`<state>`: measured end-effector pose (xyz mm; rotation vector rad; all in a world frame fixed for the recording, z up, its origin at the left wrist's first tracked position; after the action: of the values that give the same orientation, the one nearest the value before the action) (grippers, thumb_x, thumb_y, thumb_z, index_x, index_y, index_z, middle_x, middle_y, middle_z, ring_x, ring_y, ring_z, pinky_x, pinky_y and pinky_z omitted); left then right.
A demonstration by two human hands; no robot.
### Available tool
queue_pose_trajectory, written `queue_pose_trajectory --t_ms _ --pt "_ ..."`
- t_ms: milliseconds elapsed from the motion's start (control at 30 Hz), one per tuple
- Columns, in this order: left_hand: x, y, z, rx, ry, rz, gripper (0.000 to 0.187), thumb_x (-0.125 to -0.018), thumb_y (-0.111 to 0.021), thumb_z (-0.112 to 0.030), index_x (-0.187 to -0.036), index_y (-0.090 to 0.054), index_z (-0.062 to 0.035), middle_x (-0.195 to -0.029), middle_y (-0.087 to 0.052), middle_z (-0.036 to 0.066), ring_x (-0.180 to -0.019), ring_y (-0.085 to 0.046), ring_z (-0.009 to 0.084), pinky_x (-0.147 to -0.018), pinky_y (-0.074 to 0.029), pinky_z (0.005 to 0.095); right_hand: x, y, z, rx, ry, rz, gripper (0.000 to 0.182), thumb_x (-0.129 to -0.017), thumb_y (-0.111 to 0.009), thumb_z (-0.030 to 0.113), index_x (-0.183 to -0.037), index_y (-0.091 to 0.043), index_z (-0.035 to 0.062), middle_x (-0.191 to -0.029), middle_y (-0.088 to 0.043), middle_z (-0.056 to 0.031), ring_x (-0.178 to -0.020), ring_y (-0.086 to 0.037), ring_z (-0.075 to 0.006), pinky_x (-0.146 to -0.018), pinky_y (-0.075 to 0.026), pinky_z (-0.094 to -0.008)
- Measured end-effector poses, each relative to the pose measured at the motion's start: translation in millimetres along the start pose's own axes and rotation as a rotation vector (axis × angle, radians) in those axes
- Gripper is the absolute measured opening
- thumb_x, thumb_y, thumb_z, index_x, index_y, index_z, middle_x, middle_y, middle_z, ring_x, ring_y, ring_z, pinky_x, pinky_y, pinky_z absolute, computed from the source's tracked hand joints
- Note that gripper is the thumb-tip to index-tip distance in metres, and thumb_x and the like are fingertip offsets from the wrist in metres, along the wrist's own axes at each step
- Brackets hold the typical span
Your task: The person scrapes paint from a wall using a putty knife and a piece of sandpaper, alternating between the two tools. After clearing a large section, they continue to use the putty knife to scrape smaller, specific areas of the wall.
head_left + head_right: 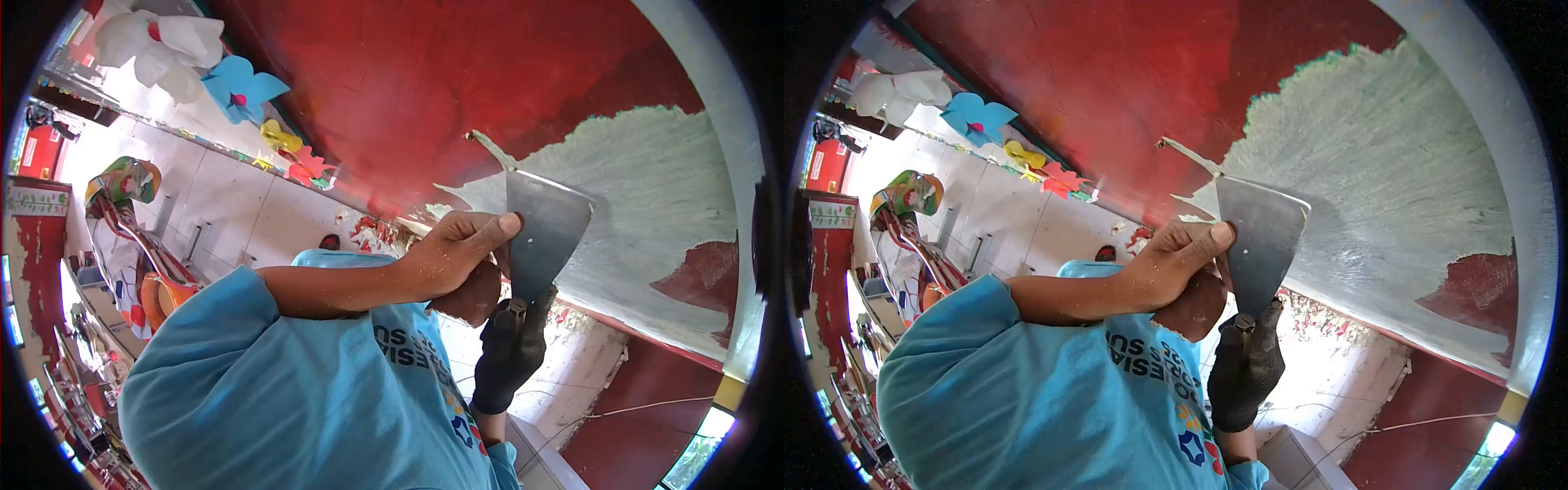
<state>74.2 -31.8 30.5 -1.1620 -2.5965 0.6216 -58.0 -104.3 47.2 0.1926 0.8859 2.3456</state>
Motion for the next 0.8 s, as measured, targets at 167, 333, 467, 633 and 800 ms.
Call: queue_pose_trajectory --t_ms 167,333,467,633,800 --pt "-1.0 3.1 -8.4 0.054 0.003 -0.045 0.047 -0.096 -0.038 -0.035 -0.073 -0.062 -0.0020 -0.067 -0.062 0.005 -0.065 -0.058 0.0106 -0.061 -0.045 0.0239 -13.0 -3.5 23.8 0.076 0.211 -0.101 0.054 -0.078 -0.057 -0.004 -0.129 -0.040 -0.0047 -0.073 -0.059 -0.0128 -0.062 -0.058 -0.0201 -0.058 -0.047 -0.0293" --pt "-4.4 -4.6 -12.6 0.070 -0.090 0.008 0.047 -0.096 -0.039 -0.035 -0.073 -0.062 -0.0014 -0.071 -0.063 0.006 -0.065 -0.059 0.0112 -0.060 -0.045 0.0234 -5.8 4.7 20.6 0.026 0.095 -0.060 0.052 -0.078 -0.055 -0.005 -0.128 -0.041 -0.0049 -0.073 -0.058 -0.0146 -0.062 -0.058 -0.0223 -0.057 -0.047 -0.0305" --pt "-1.3 -5.2 -8.1 0.091 0.005 -0.004 0.047 -0.096 -0.040 -0.035 -0.071 -0.061 -0.0015 -0.072 -0.063 0.006 -0.066 -0.059 0.0110 -0.060 -0.045 0.0234 -0.7 6.0 12.7 0.011 0.084 -0.099 0.052 -0.079 -0.053 -0.005 -0.130 -0.040 -0.0016 -0.071 -0.058 -0.0136 -0.060 -0.057 -0.0214 -0.056 -0.047 -0.0305" --pt "-5.1 -8.5 -20.1 0.164 -0.055 0.011 0.045 -0.095 -0.041 -0.034 -0.069 -0.059 -0.0027 -0.069 -0.061 0.004 -0.064 -0.059 0.0103 -0.058 -0.045 0.0233 -7.4 7.2 29.2 0.075 0.195 -0.144 0.054 -0.079 -0.056 -0.004 -0.131 -0.040 0.0017 -0.073 -0.060 -0.0129 -0.059 -0.057 -0.0209 -0.056 -0.047 -0.0298" --pt "-4.7 -5.1 -13.6 0.094 -0.066 -0.006 0.045 -0.096 -0.040 -0.034 -0.071 -0.061 -0.0027 -0.069 -0.062 0.005 -0.065 -0.059 0.0098 -0.058 -0.045 0.0226 -0.7 12.9 14.3 0.004 0.108 -0.099 0.056 -0.079 -0.057 -0.003 -0.131 -0.041 0.0051 -0.076 -0.060 -0.0169 -0.064 -0.060 -0.0239 -0.058 -0.047 -0.0316"
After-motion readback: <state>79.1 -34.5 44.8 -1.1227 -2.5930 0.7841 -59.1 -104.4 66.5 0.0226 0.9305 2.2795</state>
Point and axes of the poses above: each hand's wrist, its own x-axis away from the middle knuckle, its own y-axis out of the back of the hand, z = x × y, the point moved 8 cm from there along -x, towards the middle knuckle
